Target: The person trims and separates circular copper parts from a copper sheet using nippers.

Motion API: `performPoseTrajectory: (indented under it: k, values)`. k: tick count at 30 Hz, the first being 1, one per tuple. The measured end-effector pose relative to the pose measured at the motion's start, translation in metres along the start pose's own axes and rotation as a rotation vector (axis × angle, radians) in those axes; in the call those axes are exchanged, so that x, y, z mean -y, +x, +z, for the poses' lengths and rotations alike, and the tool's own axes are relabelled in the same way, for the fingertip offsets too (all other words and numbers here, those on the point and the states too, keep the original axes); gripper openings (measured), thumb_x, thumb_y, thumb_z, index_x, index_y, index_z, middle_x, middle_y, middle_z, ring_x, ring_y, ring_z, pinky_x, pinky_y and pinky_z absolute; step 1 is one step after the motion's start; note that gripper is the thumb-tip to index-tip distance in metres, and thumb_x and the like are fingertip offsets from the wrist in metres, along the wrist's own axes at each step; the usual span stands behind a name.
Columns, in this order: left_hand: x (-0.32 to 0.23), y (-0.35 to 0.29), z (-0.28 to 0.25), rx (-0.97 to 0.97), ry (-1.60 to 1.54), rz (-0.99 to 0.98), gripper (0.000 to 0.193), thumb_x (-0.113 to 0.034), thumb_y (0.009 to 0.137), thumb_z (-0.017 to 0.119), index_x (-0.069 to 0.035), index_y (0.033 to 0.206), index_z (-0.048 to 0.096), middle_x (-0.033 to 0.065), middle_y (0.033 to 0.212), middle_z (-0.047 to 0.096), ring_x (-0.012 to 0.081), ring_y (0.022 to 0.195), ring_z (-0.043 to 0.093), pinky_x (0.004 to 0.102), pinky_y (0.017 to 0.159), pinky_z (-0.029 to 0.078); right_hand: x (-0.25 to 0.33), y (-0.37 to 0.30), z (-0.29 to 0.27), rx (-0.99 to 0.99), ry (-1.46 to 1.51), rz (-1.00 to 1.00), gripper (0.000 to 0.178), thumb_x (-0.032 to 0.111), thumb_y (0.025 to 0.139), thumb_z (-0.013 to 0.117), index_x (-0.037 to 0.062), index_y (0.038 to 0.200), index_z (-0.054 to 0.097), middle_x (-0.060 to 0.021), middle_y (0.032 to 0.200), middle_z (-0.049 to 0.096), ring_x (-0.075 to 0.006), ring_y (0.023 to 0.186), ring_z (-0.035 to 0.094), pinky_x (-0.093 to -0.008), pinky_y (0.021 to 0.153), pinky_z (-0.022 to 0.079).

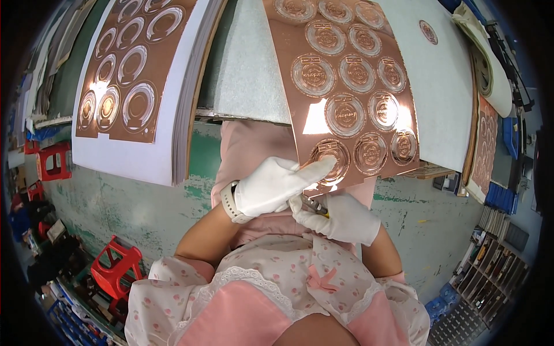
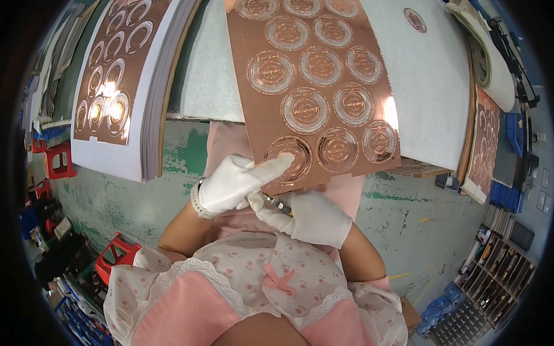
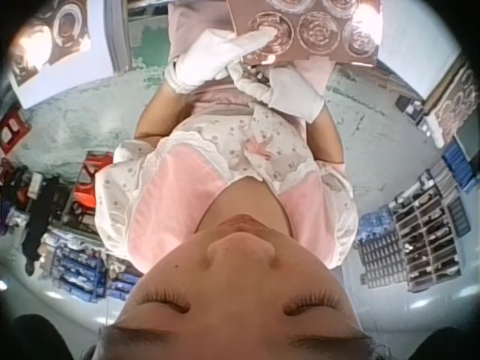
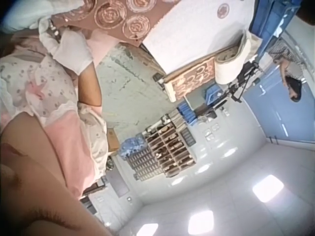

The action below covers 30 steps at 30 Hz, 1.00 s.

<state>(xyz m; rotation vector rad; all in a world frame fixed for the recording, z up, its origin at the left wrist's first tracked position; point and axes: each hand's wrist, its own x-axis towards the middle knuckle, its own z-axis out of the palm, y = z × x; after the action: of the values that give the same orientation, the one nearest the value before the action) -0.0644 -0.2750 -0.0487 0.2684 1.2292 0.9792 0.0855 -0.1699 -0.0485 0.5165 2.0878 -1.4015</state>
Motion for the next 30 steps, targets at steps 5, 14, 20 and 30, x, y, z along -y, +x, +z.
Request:
performPoseTrajectory:
  k: [5,14,20,30]
  values:
    - [-0.003,0.000,0.006,-0.088,0.004,-0.078,0.034,-0.016,0.088,0.047,-0.009,0.121,0.052,-0.0018,0.062,0.056,0.0032,0.044,0.051,0.0166,0.035,0.029,-0.005,-0.005,0.016,-0.069,0.217,-0.029,0.046,0.042,0.082,0.054,-0.0017,0.093,0.060,-0.0157,0.074,0.062,-0.0259,0.069,0.061,-0.0324,0.063,0.046]
    - [0.005,0.007,0.016,-0.051,-0.094,0.015,0.036,-0.013,0.087,0.045,-0.014,0.122,0.052,-0.0012,0.052,0.051,0.0062,0.039,0.046,0.0185,0.035,0.030,0.014,-0.021,0.016,-0.091,0.495,0.157,0.039,0.037,0.086,0.052,-0.0007,0.094,0.059,-0.0052,0.072,0.061,-0.0124,0.062,0.056,-0.0255,0.059,0.044]
    - [0.006,0.008,0.019,-0.060,-0.141,-0.002,0.028,-0.020,0.088,0.051,-0.012,0.114,0.059,-0.0029,0.060,0.052,0.0028,0.045,0.046,0.0180,0.040,0.034,0.008,-0.023,0.021,-0.183,0.365,0.155,0.041,0.038,0.083,0.055,-0.0028,0.087,0.058,-0.0090,0.063,0.060,-0.0181,0.053,0.058,-0.0313,0.051,0.045]
    - [0.006,0.008,0.024,-0.075,-0.137,-0.047,0.034,-0.015,0.087,0.048,-0.016,0.121,0.053,-0.0011,0.055,0.048,0.0055,0.044,0.048,0.0191,0.040,0.037,0.003,-0.027,0.019,-0.278,0.086,-0.101,0.044,0.042,0.080,0.058,-0.0027,0.081,0.057,-0.0172,0.061,0.057,-0.0343,0.060,0.060,-0.0389,0.052,0.047]
